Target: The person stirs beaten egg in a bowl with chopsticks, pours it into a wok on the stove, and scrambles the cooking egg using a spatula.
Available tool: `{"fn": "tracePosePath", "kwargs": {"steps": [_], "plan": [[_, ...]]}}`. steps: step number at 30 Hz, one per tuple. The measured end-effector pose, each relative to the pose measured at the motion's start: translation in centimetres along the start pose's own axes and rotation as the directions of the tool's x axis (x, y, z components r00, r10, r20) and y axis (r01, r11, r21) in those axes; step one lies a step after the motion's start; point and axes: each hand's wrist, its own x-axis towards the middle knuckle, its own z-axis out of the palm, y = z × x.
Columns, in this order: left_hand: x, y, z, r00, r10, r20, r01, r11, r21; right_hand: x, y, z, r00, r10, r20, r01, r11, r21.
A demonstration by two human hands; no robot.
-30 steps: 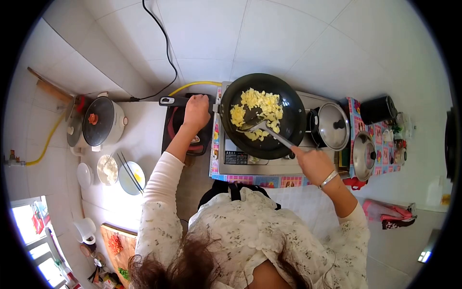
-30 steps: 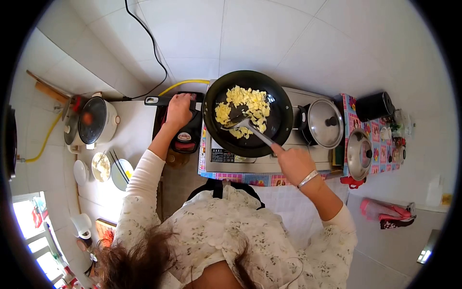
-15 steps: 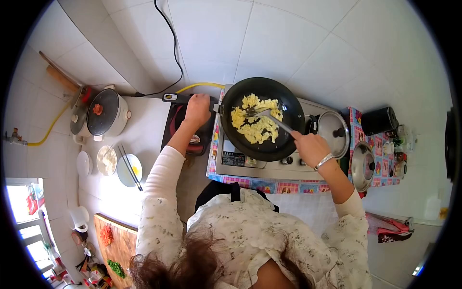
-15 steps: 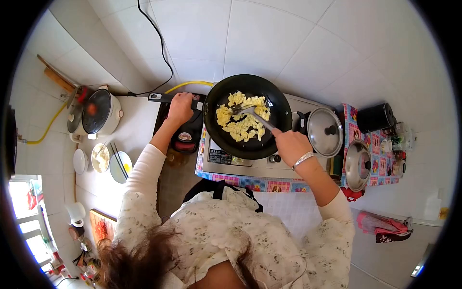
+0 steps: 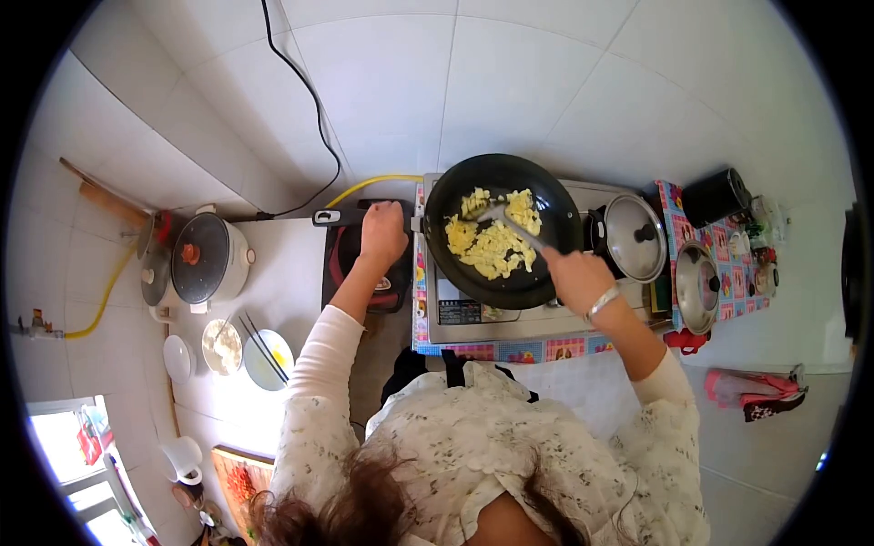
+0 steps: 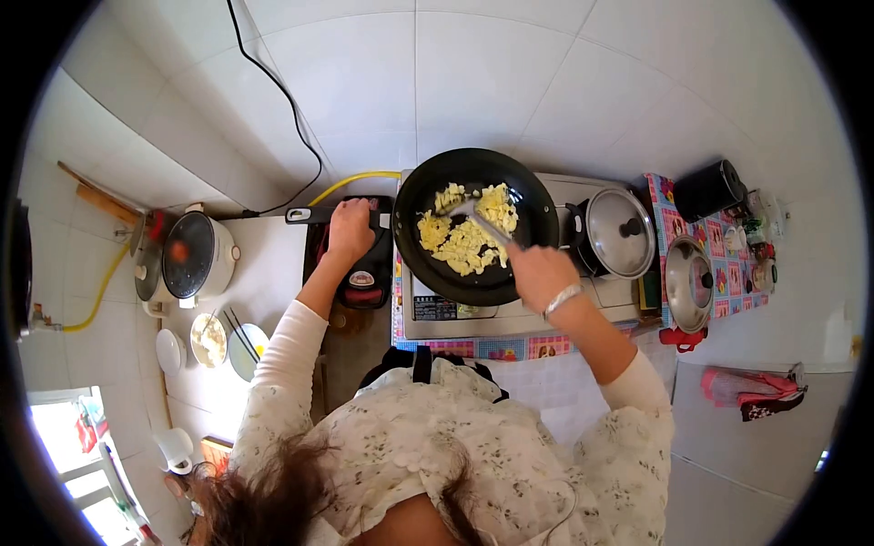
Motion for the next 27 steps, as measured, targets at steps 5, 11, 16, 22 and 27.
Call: {"fn": "tracePosePath", "kwargs": {"steps": [5,11,16,22,27], "plan": [[0.2,0.2,0.0,1.000,0.010,-0.020,-0.010,0.999,0.033,-1.3,-0.2,0.0,1.000,0.030,-0.007,-0.030,0.996,-0.081],[-0.2,0.2,-0.3,0.999,0.030,-0.022,-0.031,1.000,-0.007,-3.5,-1.0,-2.4,0.993,0.112,-0.026,-0.113,0.993,-0.030],[-0.2,-0.1,0.1,0.999,0.039,-0.018,-0.040,0.999,-0.029,-1.8,0.6,-1.1,0.989,0.145,-0.021,-0.146,0.982,-0.119],[-0.4,-0.1,-0.1,0.999,0.044,-0.020,-0.045,0.998,-0.047,-1.1,-0.2,-0.1,0.988,0.153,0.015,-0.153,0.988,-0.025],[-0.3,-0.3,0.2,0.999,0.031,-0.011,-0.031,0.999,-0.039,-1.7,-1.3,-0.3,0.996,0.089,0.031,-0.091,0.994,0.067]]}}
